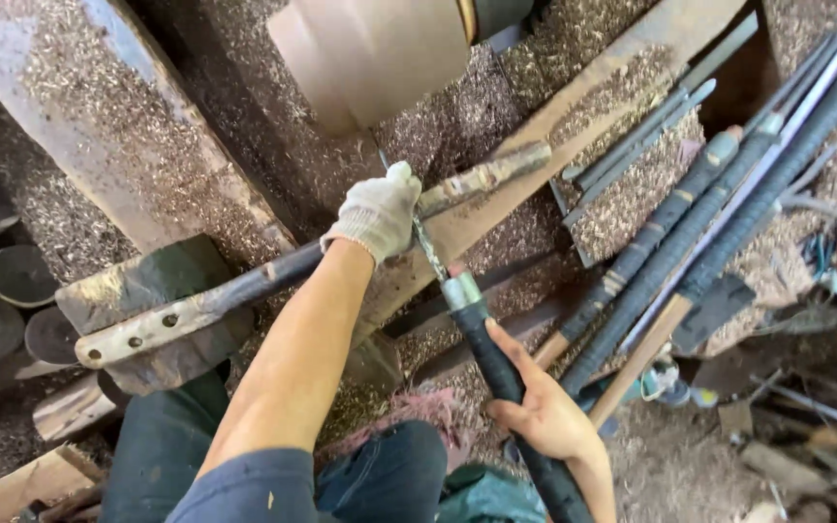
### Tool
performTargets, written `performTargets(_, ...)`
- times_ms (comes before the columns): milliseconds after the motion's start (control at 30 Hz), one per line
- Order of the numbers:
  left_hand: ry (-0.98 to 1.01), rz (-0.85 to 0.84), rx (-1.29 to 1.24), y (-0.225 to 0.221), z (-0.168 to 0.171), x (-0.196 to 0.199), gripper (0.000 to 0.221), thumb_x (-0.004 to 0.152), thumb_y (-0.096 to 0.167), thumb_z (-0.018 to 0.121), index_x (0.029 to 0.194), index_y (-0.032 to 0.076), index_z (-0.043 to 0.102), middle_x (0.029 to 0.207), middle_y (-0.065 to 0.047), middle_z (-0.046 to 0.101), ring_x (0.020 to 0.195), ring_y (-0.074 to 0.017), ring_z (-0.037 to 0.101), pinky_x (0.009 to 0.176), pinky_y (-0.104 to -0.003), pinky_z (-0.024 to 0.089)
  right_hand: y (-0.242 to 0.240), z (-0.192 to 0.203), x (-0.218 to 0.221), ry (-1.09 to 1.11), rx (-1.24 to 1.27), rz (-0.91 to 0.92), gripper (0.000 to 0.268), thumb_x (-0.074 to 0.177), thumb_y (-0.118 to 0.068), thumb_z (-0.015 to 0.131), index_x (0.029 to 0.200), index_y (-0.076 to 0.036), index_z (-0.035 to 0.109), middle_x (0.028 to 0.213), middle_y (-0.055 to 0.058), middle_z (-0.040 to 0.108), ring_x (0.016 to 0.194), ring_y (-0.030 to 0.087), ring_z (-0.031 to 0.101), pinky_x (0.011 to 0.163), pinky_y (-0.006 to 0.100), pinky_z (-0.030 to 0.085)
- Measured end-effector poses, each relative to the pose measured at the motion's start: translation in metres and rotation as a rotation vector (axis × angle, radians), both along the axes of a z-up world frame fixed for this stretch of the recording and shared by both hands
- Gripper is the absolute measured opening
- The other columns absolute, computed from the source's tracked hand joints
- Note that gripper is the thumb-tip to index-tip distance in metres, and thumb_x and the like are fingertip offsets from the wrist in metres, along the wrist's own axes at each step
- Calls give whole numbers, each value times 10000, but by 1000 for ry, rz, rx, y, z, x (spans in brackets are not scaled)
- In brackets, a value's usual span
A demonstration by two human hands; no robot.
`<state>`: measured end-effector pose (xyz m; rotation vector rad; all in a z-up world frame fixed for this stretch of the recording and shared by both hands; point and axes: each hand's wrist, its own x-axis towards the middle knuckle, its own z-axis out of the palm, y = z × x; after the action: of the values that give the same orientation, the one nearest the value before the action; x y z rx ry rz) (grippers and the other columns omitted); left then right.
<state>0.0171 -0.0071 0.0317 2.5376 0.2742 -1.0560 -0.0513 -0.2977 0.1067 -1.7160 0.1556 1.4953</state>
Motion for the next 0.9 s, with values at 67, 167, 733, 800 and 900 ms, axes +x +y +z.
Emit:
performTargets(67,33,6,0,0,4,2,231,890,0,644,1112,51,606,1163,-153,525,948,-320,691,815,-426,580,-5,-2,3,-41,131,-11,1058,698,59,657,1637,-232,266,1471,-5,509,665,113,570,604,278,535)
performTargets(167,-131,5,-13,0,-19,-9,207,904,34,639,1107,64,614,1172,-160,530,964,-355,678,832,-458,564,-16,-11,11,-168,193,62,1019,693,60,694,1592,-167,271,1494,21,501,768,95,591,653,277,533)
performTargets(733,-253,134,-213,13,-20,-24,364,941,88,572,1288,168,496,1222,-176,516,966,-420,677,812,-531,565,-3,19,-10,-353,173,250,1084,723,-52,808,1623,-110,206,1484,207,468,1301,281,490,1063,379,375)
performTargets(800,-249,158,-208,12,-23,-23,277,973,86,555,1243,143,535,1254,-175,526,997,-425,677,847,-529,563,3,16,-7,-582,202,448,1144,729,-26,842,1655,-83,172,1567,274,371,1392,339,393,1091,408,313)
performTargets(900,-99,298,-205,10,-21,-17,258,997,110,543,1255,104,545,1192,-198,609,1055,-425,669,901,-505,564,5,15,2,-69,-93,199,1095,714,-21,769,1604,-220,163,1254,94,654,1090,177,647,972,305,497)
